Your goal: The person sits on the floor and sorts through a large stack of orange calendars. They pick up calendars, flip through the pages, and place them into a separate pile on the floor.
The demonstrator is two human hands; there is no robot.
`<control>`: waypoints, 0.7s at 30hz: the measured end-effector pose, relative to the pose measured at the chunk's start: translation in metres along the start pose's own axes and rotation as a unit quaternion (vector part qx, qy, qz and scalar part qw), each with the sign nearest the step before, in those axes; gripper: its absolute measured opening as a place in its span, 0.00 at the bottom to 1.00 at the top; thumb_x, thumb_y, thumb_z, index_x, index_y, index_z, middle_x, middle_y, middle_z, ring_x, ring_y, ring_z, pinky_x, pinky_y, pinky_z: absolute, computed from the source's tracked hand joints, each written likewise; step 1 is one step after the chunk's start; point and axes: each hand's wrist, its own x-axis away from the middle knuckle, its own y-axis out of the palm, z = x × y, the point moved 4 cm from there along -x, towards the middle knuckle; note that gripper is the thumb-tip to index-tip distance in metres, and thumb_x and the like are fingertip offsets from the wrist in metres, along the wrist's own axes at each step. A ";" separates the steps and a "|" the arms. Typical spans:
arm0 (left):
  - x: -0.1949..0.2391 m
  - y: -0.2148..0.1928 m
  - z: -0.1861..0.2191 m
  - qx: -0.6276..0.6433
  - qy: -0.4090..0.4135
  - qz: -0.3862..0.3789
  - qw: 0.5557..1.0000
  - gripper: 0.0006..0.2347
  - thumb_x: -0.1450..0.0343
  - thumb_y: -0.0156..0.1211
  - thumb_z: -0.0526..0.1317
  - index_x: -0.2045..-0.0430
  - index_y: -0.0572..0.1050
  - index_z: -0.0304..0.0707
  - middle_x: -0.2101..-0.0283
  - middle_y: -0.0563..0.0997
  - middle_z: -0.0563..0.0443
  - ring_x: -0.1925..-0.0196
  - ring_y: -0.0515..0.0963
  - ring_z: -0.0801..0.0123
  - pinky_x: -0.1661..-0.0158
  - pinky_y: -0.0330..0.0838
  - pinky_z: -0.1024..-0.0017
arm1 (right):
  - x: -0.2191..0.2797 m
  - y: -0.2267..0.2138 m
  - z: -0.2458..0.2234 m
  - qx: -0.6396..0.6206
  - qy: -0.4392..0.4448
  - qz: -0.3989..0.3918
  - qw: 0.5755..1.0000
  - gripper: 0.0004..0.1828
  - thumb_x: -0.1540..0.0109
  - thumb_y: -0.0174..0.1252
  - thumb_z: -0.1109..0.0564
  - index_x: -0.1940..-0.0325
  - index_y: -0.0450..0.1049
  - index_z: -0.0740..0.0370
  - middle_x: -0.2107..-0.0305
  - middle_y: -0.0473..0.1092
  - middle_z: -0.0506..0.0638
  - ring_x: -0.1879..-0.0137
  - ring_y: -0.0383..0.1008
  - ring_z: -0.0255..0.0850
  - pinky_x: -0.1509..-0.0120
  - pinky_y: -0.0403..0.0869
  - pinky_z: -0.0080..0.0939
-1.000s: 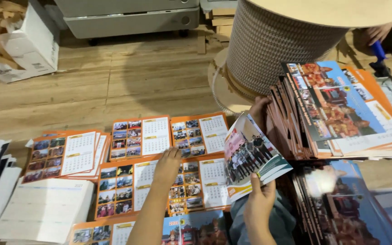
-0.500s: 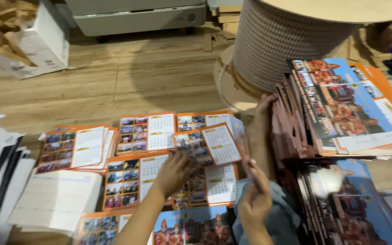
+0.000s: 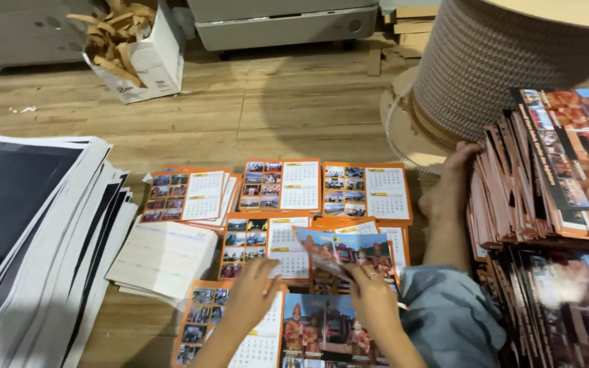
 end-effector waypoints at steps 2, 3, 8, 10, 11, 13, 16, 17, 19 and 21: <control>0.023 -0.008 -0.030 -0.019 -0.234 -0.116 0.965 0.17 0.31 0.50 0.44 0.49 0.65 0.40 0.45 0.63 0.49 0.44 0.65 0.57 0.51 0.69 0.56 | 0.002 0.008 0.018 -0.032 0.004 0.149 0.988 0.21 0.47 0.53 0.57 0.49 0.70 0.54 0.54 0.70 0.47 0.53 0.73 0.46 0.54 0.73 0.49; 0.041 -0.004 -0.044 -0.020 -0.239 -0.115 0.964 0.17 0.31 0.50 0.44 0.49 0.65 0.40 0.45 0.63 0.49 0.44 0.65 0.57 0.51 0.69 0.56 | 0.001 0.003 0.018 -0.034 0.001 0.146 0.989 0.21 0.47 0.53 0.57 0.49 0.70 0.54 0.54 0.70 0.47 0.53 0.73 0.46 0.54 0.73 0.49; 0.109 -0.029 -0.042 -0.021 -0.327 -0.417 0.848 0.49 0.38 0.72 0.49 0.35 0.32 0.47 0.31 0.20 0.49 0.30 0.20 0.50 0.34 0.34 0.53 | -0.001 -0.013 0.016 -0.107 0.069 0.136 0.982 0.14 0.40 0.51 0.53 0.52 0.73 0.54 0.60 0.71 0.45 0.53 0.71 0.43 0.52 0.69 0.43; 0.132 -0.027 -0.049 -0.033 -0.326 -0.431 0.841 0.49 0.39 0.73 0.48 0.35 0.34 0.47 0.31 0.23 0.50 0.29 0.22 0.54 0.33 0.33 0.57 | 0.000 -0.006 0.017 -0.094 0.059 0.135 0.985 0.13 0.40 0.52 0.53 0.53 0.73 0.56 0.61 0.70 0.45 0.54 0.71 0.43 0.54 0.70 0.44; 0.143 -0.027 -0.052 -0.046 -0.319 -0.444 0.836 0.49 0.41 0.74 0.48 0.35 0.35 0.47 0.30 0.25 0.50 0.29 0.23 0.59 0.32 0.33 0.61 | 0.000 -0.003 0.017 -0.078 0.050 0.140 0.986 0.13 0.40 0.53 0.53 0.55 0.73 0.58 0.62 0.70 0.45 0.55 0.71 0.42 0.56 0.70 0.44; 0.158 -0.019 -0.063 -0.080 -0.280 -0.405 0.867 0.41 0.40 0.68 0.42 0.37 0.43 0.48 0.31 0.36 0.55 0.33 0.41 0.59 0.42 0.51 0.61 | -0.001 0.001 0.016 -0.087 0.051 0.122 0.987 0.13 0.40 0.53 0.54 0.54 0.73 0.59 0.59 0.70 0.46 0.53 0.70 0.43 0.53 0.70 0.45; 0.159 -0.017 -0.073 -0.113 -0.180 -0.329 0.920 0.26 0.39 0.59 0.33 0.45 0.60 0.45 0.37 0.57 0.55 0.45 0.68 0.61 0.55 0.72 0.59 | -0.001 0.000 0.011 -0.107 0.052 0.105 0.987 0.14 0.42 0.53 0.57 0.52 0.73 0.58 0.57 0.70 0.46 0.51 0.71 0.43 0.51 0.70 0.45; 0.157 -0.019 -0.073 -0.112 -0.127 -0.290 0.942 0.20 0.39 0.57 0.31 0.52 0.69 0.41 0.42 0.68 0.51 0.53 0.77 0.62 0.60 0.74 0.58 | 0.001 -0.002 0.009 -0.120 0.047 0.102 0.986 0.15 0.43 0.54 0.58 0.51 0.73 0.57 0.58 0.71 0.46 0.52 0.71 0.43 0.52 0.71 0.44; 0.150 -0.029 -0.064 -0.107 -0.131 -0.319 0.933 0.24 0.40 0.61 0.34 0.48 0.65 0.44 0.41 0.66 0.53 0.50 0.74 0.61 0.56 0.71 0.57 | 0.004 0.003 0.012 -0.120 0.040 0.104 0.986 0.16 0.44 0.55 0.60 0.51 0.72 0.58 0.58 0.71 0.47 0.52 0.71 0.45 0.51 0.71 0.44; 0.147 -0.031 -0.061 -0.106 -0.132 -0.345 0.923 0.30 0.41 0.64 0.38 0.43 0.61 0.46 0.40 0.64 0.55 0.46 0.70 0.60 0.52 0.67 0.57 | 0.001 0.007 0.015 -0.123 0.032 0.111 0.986 0.18 0.45 0.56 0.61 0.51 0.72 0.59 0.57 0.71 0.48 0.52 0.72 0.46 0.50 0.70 0.45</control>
